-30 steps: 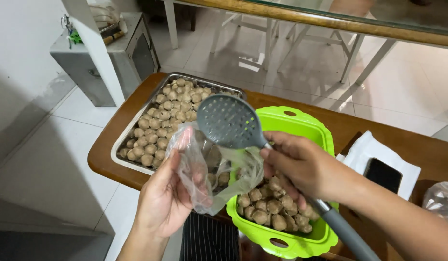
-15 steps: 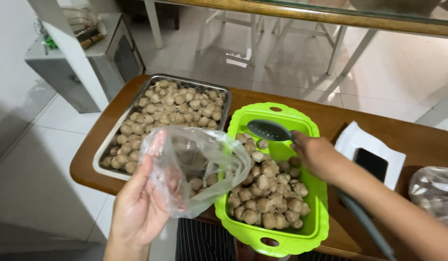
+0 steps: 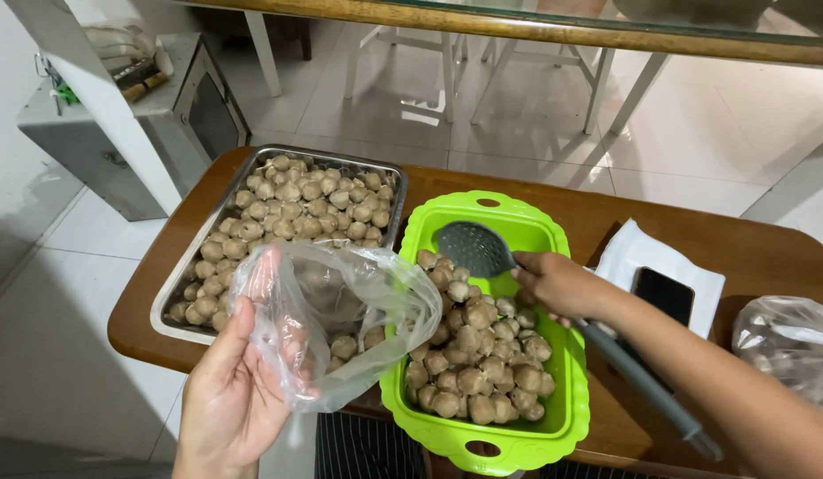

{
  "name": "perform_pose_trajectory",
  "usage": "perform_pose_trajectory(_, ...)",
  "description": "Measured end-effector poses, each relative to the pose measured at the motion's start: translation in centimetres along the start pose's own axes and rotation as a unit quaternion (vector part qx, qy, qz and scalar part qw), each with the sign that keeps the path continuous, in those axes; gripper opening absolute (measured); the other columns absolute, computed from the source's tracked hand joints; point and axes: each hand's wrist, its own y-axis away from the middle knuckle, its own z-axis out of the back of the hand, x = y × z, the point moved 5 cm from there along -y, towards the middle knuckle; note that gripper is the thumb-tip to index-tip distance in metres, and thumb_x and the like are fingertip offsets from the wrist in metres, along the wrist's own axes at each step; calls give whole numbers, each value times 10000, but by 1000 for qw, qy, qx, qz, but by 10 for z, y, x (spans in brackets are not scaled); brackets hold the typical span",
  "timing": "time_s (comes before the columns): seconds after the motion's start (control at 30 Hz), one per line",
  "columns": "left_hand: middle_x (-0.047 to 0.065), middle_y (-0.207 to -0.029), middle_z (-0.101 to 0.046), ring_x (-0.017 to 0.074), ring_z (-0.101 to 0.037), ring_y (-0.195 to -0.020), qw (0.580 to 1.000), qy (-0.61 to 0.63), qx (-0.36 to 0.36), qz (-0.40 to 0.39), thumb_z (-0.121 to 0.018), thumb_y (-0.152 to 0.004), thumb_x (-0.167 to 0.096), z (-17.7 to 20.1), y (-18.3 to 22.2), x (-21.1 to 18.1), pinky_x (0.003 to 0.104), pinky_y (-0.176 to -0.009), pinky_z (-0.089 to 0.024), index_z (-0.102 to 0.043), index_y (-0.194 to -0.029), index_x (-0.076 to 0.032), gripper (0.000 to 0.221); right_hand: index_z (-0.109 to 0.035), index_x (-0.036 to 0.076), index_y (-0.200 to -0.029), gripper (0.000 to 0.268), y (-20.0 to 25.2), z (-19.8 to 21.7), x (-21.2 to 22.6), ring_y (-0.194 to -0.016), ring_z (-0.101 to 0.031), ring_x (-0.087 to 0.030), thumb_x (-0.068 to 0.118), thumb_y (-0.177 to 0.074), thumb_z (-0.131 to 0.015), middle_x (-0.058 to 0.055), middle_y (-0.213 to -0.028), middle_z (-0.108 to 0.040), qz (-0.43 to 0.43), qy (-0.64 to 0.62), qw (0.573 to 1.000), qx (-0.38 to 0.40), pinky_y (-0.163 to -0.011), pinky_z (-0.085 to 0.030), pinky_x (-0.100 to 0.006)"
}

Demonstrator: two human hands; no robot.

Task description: Scooping meatballs from a container into a plastic bag using a slotted spoon and tying the bag shut.

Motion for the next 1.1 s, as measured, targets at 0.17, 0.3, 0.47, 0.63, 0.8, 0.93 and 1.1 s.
perform_pose_trajectory(0.17,161,-1031,-794,238,-794,-843,1000,-16,-22,2,-409,-1120,-256,8,1,-2,392,-688,-668,-473,-1523,-42,461,-572,69,-1456,419,2,11,-21,-330,-463,-118,204,-1074,-463,-30,-508,-518,30,-104,992,66,-284,-436,-223)
perform_pose_trajectory(0.3,130,-1000,-792,209,-781,-805,999,-31,-36,4,-422,-1105,-267,7,0,-3,370,-645,-669,-421,-1579,-101,502,-651,13,-1295,324,17,16,-20,-345,-411,-139,164,-1046,-508,-69,-615,-486,-6,-172,980,102,-255,-394,-271)
perform_pose_trajectory(0.47,91,-926,-760,170,-736,-783,998,-54,-26,-3,-438,-1093,-260,-3,-3,-3,325,-642,-650,-317,-1645,-159,574,-679,-42,-1309,346,-14,-5,-40,-309,-432,-105,131,-1067,-502,-33,-556,-536,9,-208,969,135,-227,-391,-215)
perform_pose_trajectory(0.63,196,-1016,-760,248,-762,-830,1000,3,-4,15,-399,-1127,-252,8,-1,2,398,-705,-659,-487,-1468,12,440,-515,-15,-926,219,-43,-26,-60,-352,-323,-121,156,-1058,-553,-131,-713,-531,-35,-427,892,145,-249,-283,-247)
perform_pose_trajectory(0.8,166,-972,-773,231,-776,-838,1000,-9,-1,4,-419,-1109,-230,-6,-1,-2,373,-696,-673,-376,-1576,-86,491,-534,-39,-1103,151,-50,-20,-81,-357,-371,-74,83,-1093,-445,-107,-733,-547,-27,-480,843,241,-226,-309,-209)
perform_pose_trajectory(0.93,123,-948,-783,191,-779,-816,999,-31,-16,3,-431,-1095,-249,-5,-1,-2,339,-681,-665,-319,-1641,-165,563,-611,-67,-946,287,-26,-17,-67,-326,-395,-104,139,-1114,-502,-112,-623,-580,-5,-392,897,207,-230,-330,-224)
perform_pose_trajectory(1.1,124,-924,-773,189,-764,-799,1000,-28,-8,3,-423,-1096,-239,-9,-1,-1,341,-687,-661,-307,-1644,-158,566,-597,-53,-914,288,5,-17,-44,-280,-374,-154,194,-1056,-558,-113,-536,-494,-4,-331,938,105,-222,-311,-274)
